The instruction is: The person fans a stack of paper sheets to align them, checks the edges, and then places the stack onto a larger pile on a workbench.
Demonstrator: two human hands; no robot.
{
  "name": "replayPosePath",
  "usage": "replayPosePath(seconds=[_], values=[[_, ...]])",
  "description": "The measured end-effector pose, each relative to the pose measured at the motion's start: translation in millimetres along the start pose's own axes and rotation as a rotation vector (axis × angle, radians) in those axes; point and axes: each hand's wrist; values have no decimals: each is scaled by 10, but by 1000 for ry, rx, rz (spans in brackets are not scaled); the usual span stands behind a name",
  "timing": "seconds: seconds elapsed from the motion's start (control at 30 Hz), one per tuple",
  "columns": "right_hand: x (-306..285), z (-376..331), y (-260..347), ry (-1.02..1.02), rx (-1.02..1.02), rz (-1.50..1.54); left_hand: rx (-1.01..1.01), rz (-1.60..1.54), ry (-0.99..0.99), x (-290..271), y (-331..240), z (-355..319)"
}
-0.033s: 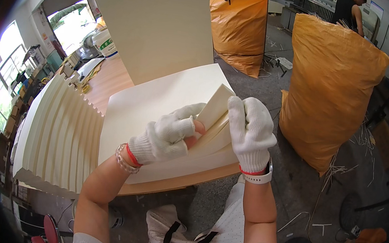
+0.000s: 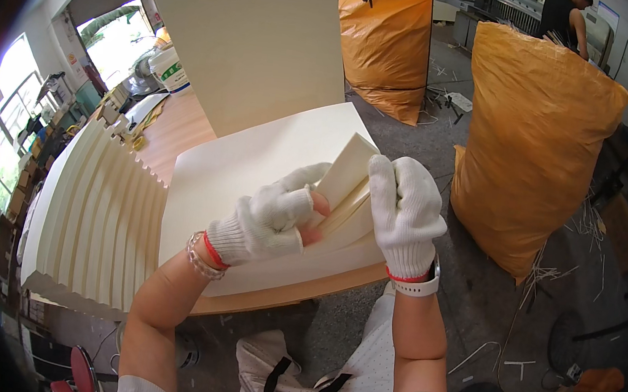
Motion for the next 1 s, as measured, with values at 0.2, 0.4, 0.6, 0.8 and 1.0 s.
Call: replayPosePath(seconds=[0.2, 0.4, 0.6, 0.8, 1.0], values=[[-12, -28, -24, 22, 70, 24, 17, -31, -94, 45, 82, 18], [-10, -12, -11, -20, -41, 7, -4, 121, -73, -30, -42, 4], [-11, -5, 9, 18, 172, 50, -130, 33, 83, -76, -89, 21], [3, -4, -6, -18, 190, 70, -55, 202, -93, 13, -78, 24], [6, 4, 27, -43, 160, 105, 26, 107, 33, -51, 15, 26]])
Point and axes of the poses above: each hand's wrist, its own z-axis towards the middle knuckle, its own x-axis out of the palm, y = z × x, and after that the axes turned 10 degrees about -x, right-handed
